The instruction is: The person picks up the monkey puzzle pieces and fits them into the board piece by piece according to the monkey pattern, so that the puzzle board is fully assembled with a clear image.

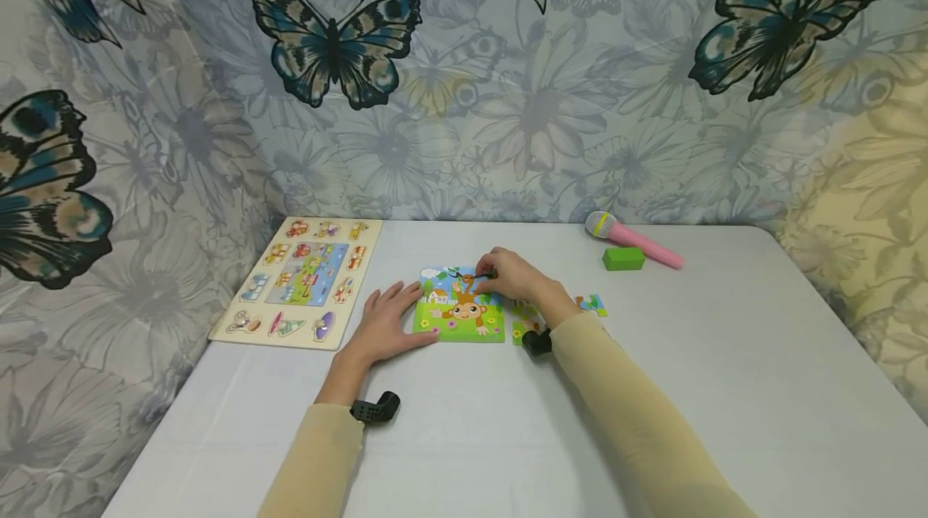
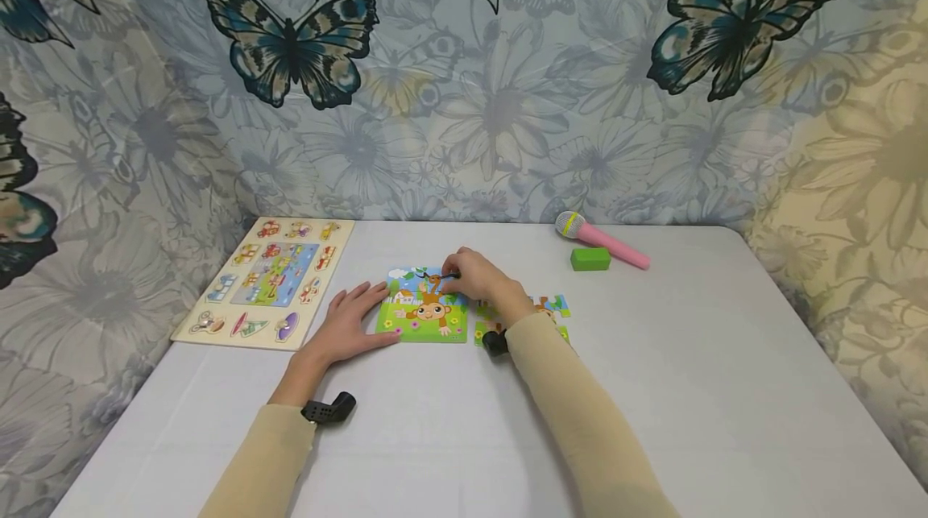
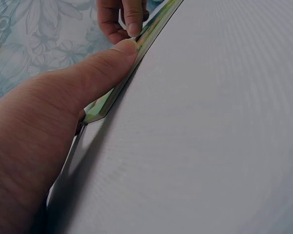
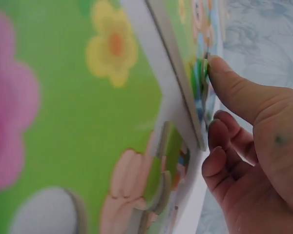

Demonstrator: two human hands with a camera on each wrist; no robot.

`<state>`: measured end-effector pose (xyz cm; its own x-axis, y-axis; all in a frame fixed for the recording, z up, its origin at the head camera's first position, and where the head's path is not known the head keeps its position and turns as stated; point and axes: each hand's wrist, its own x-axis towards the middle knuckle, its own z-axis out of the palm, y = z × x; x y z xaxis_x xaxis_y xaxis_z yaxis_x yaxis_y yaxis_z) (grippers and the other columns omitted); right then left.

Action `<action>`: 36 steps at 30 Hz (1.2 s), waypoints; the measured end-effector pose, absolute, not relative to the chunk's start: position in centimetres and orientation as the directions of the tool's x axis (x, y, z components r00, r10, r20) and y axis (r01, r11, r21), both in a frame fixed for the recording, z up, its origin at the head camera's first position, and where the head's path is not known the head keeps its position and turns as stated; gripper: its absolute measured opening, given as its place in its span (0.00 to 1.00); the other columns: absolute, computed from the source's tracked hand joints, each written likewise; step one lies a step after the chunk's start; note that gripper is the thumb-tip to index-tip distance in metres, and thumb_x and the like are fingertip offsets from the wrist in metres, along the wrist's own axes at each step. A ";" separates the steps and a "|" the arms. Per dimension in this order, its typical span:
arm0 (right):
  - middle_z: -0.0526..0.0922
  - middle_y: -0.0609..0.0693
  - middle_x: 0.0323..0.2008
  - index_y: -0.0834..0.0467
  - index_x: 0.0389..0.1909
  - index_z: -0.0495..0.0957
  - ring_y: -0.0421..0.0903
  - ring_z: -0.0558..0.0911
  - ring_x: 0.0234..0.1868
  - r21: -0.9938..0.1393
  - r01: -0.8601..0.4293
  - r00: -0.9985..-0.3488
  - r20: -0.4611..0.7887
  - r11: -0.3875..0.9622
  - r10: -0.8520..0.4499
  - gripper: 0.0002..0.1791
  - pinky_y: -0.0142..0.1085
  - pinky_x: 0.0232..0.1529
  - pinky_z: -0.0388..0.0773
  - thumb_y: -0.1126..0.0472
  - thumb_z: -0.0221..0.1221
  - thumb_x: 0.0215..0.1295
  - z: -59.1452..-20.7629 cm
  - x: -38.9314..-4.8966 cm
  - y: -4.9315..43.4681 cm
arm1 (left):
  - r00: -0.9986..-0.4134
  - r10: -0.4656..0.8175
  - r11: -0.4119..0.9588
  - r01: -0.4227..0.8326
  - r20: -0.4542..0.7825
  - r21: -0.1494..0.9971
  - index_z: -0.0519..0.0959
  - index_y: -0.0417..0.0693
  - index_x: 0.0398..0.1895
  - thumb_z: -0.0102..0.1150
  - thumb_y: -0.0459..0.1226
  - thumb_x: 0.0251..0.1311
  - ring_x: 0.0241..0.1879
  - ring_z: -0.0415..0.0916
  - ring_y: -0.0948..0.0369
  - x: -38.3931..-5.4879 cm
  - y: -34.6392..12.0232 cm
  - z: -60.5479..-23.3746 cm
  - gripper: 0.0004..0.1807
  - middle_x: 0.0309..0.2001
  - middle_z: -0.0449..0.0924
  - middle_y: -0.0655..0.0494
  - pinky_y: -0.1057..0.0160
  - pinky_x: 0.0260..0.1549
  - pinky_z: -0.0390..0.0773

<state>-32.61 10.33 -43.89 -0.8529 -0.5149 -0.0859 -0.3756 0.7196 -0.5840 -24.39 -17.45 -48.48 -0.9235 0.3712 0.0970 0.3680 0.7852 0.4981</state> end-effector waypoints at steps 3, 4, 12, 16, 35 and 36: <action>0.76 0.52 0.46 0.60 0.49 0.82 0.49 0.76 0.46 -0.573 -0.391 -0.848 -0.080 0.720 -0.524 0.16 0.44 0.54 0.75 0.57 0.69 0.66 -44.1 -32.6 10.3 | -0.924 0.370 0.788 0.365 0.091 0.495 0.66 0.48 0.76 0.66 0.63 0.55 0.77 0.47 0.50 -24.4 -17.5 -48.5 0.50 0.77 0.59 0.54 0.41 0.73 0.38; 0.76 0.52 0.46 0.60 0.49 0.82 0.49 0.76 0.45 -0.573 -0.391 -0.848 -0.079 0.720 -0.524 0.16 0.43 0.54 0.75 0.57 0.69 0.66 -44.1 -32.6 10.3 | -0.924 0.371 0.788 0.365 0.091 0.495 0.66 0.48 0.76 0.66 0.63 0.55 0.77 0.47 0.50 -24.4 -17.5 -48.5 0.50 0.77 0.59 0.54 0.41 0.73 0.38; 0.76 0.51 0.47 0.60 0.49 0.83 0.49 0.76 0.46 -0.573 -0.390 -0.851 -0.076 0.721 -0.520 0.15 0.43 0.54 0.75 0.57 0.68 0.66 -44.4 -32.7 10.3 | -0.923 0.371 0.785 0.370 0.101 0.497 0.67 0.47 0.75 0.67 0.63 0.55 0.77 0.47 0.50 -24.5 -17.5 -48.6 0.50 0.76 0.60 0.54 0.41 0.72 0.38; 0.76 0.51 0.47 0.59 0.51 0.83 0.49 0.75 0.44 -0.581 -0.395 -0.846 -0.071 0.711 -0.528 0.15 0.44 0.52 0.74 0.56 0.67 0.68 -44.2 -32.4 10.8 | -0.923 0.372 0.787 0.369 0.096 0.495 0.66 0.48 0.76 0.66 0.64 0.54 0.77 0.47 0.50 -24.5 -17.5 -48.8 0.50 0.77 0.59 0.54 0.42 0.72 0.38; 0.79 0.53 0.42 0.63 0.50 0.81 0.48 0.76 0.38 -0.608 -0.369 -0.862 -0.059 0.703 -0.503 0.16 0.43 0.43 0.75 0.60 0.68 0.65 -43.4 -30.0 17.1 | -0.922 0.374 0.794 0.375 0.102 0.478 0.66 0.47 0.76 0.67 0.64 0.54 0.77 0.48 0.50 -24.5 -17.6 -48.5 0.51 0.77 0.59 0.53 0.41 0.73 0.39; 0.79 0.53 0.42 0.63 0.50 0.81 0.48 0.76 0.38 -0.604 -0.371 -0.860 -0.063 0.705 -0.507 0.16 0.43 0.43 0.75 0.60 0.68 0.65 -43.3 -29.9 17.4 | -0.923 0.372 0.795 0.373 0.100 0.478 0.66 0.47 0.76 0.66 0.64 0.54 0.77 0.47 0.50 -24.5 -17.5 -48.5 0.51 0.77 0.59 0.54 0.42 0.73 0.38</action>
